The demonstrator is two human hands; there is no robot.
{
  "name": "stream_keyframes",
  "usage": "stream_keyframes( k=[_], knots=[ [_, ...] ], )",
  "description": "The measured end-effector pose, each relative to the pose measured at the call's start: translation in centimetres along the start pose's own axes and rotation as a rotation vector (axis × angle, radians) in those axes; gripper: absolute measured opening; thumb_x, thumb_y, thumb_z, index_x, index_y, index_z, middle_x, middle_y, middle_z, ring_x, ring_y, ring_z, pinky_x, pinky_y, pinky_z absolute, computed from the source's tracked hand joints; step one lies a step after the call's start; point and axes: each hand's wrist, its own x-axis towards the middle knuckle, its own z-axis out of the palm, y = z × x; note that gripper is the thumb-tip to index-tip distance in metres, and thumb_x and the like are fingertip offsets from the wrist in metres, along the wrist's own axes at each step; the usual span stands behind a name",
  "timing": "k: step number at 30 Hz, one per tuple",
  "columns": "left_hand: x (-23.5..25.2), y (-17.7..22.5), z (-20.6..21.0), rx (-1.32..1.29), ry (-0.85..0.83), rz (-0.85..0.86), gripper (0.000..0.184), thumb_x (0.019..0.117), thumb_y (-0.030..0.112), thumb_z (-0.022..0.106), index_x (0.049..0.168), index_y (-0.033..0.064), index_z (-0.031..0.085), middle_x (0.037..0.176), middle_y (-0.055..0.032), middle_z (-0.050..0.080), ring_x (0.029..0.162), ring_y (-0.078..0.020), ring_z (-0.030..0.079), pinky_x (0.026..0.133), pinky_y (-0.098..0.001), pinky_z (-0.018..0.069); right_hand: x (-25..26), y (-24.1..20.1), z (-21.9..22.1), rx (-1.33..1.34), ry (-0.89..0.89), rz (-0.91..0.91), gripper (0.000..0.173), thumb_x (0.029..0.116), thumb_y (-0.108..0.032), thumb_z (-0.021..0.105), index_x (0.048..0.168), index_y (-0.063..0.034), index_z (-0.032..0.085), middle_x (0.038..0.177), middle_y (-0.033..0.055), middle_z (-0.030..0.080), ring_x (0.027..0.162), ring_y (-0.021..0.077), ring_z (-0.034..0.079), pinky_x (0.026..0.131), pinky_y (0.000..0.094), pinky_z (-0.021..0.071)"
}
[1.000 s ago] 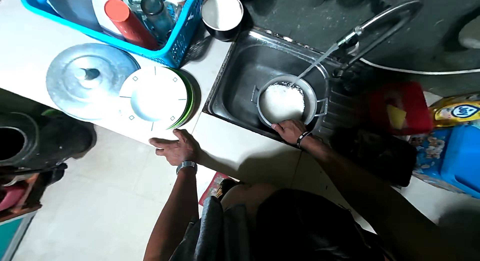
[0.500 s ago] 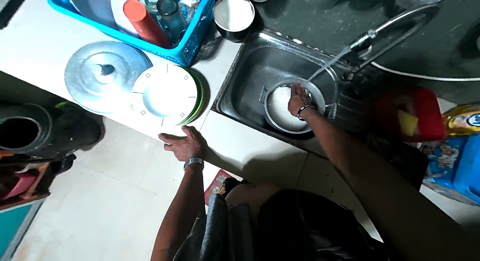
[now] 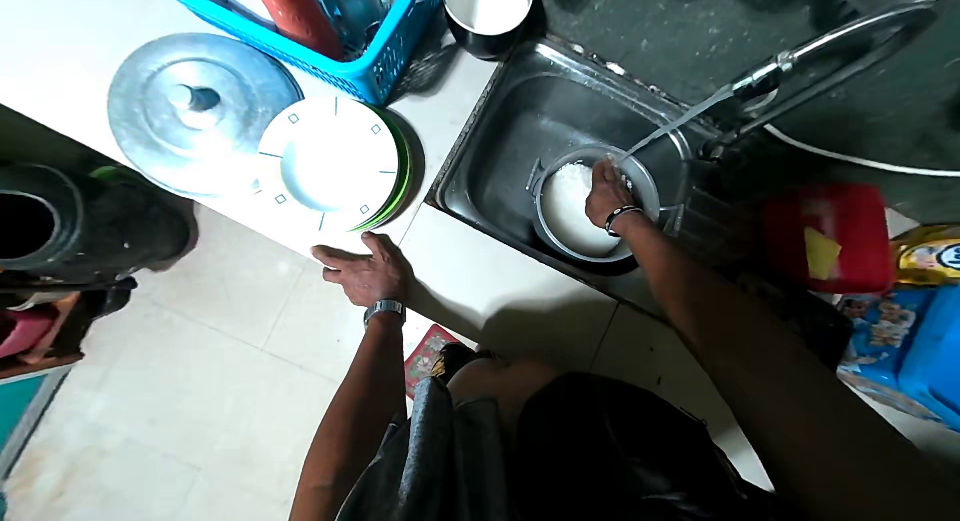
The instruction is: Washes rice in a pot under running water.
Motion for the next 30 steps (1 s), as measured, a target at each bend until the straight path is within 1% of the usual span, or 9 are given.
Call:
stream_keyframes(
  k=[9,12,15,20,22,24,26,28,30],
  knots=[
    [0.1,0.0,0.1,-0.014,0.007,-0.013,0.091,0.0971,0.07,0.04,0.166,0.0204,0.008,0.155,-0.0246,0.041,0.111,-0.0377,0.068,0.084,-0.0526,0.0579,0.3,0.5,0.3,-0.063,-0.011,-0.016,0.087,0.0894,0.0,0.06,0.161,0.0077,0.011,0.169,0.0273,0.011,0.157,0.0422,0.016,0.126,0.0573,0.0171],
    [0.2,-0.1,0.2,-0.018,0.004,-0.019,0.092,0.0966,0.071,0.041,0.166,0.0212,0.008,0.154,-0.0243,0.041,0.109,-0.0365,0.069,0.083,-0.0515,0.0586,0.0,0.8,0.3,-0.157,-0.015,-0.118,0.091,0.0846,0.003,0.067,0.16,0.0079,0.017,0.169,0.028,0.013,0.155,0.0444,0.02,0.125,0.06,0.0197],
    [0.3,-0.1,0.3,-0.007,0.002,-0.015,0.092,0.0968,0.071,0.041,0.166,0.021,0.008,0.154,-0.0253,0.041,0.107,-0.0365,0.069,0.082,-0.0511,0.0587,0.3,1.1,0.0,-0.228,-0.036,-0.264,0.092,0.083,0.007,0.067,0.161,0.0061,0.019,0.17,0.0262,0.012,0.157,0.0422,0.015,0.127,0.0589,0.0154],
    [0.0,0.0,0.0,-0.007,-0.006,-0.009,0.09,0.0977,0.07,0.04,0.166,0.0206,0.009,0.153,-0.0264,0.041,0.109,-0.0385,0.068,0.083,-0.0523,0.0583,1.5,2.1,-0.2,-0.231,-0.039,-0.333,0.091,0.0817,0.011,0.067,0.161,0.0051,0.022,0.17,0.0243,0.015,0.157,0.042,0.016,0.126,0.0584,0.0182],
    [-0.4,-0.1,-0.4,-0.021,-0.05,0.005,0.091,0.0981,0.07,0.037,0.166,0.019,0.004,0.153,-0.0304,0.037,0.109,-0.0433,0.066,0.082,-0.0568,0.0572,1.5,2.5,-0.3,-0.216,-0.043,-0.348,0.091,0.0812,0.013,0.065,0.161,0.0045,0.022,0.17,0.0231,0.014,0.158,0.0406,0.015,0.126,0.0574,0.0178],
    [-0.5,0.0,-0.6,-0.025,-0.058,0.0,0.091,0.0985,0.07,0.037,0.166,0.0184,0.003,0.155,-0.0303,0.036,0.111,-0.0437,0.065,0.083,-0.0573,0.0568,1.5,2.7,-0.5,-0.196,-0.051,-0.358,0.088,0.0832,0.013,0.063,0.161,0.003,0.022,0.171,0.0215,0.015,0.158,0.0395,0.015,0.126,0.0573,0.0177],
    [-0.1,0.2,-0.1,-0.003,-0.003,-0.016,0.091,0.0977,0.07,0.041,0.166,0.019,0.009,0.154,-0.0255,0.041,0.109,-0.0376,0.068,0.084,-0.0521,0.0581,1.6,2.9,-0.8,-0.148,-0.037,-0.367,0.084,0.0856,0.012,0.061,0.161,0.0015,0.025,0.17,0.0209,0.019,0.157,0.0393,0.017,0.126,0.0575,0.0194],
    [0.1,0.2,0.1,0.001,0.014,-0.014,0.091,0.0971,0.07,0.042,0.166,0.0189,0.01,0.153,-0.0242,0.043,0.108,-0.0357,0.069,0.083,-0.0504,0.0585,1.5,3.0,-1.2,-0.037,-0.006,-0.348,0.07,0.0944,0.005,0.053,0.16,0.0002,0.03,0.167,0.0203,0.027,0.154,0.0381,0.028,0.124,0.056,0.0281],
    [-0.1,0.2,-0.2,-0.019,-0.001,-0.006,0.092,0.097,0.07,0.041,0.166,0.0184,0.009,0.154,-0.0262,0.041,0.108,-0.0385,0.068,0.083,-0.0529,0.0585,1.2,2.7,-1.4,0.285,0.035,-0.231,0.053,0.1028,-0.003,0.046,0.155,0.0011,0.04,0.159,0.0206,0.043,0.146,0.0356,0.044,0.121,0.0524,0.0352]
  ],
)
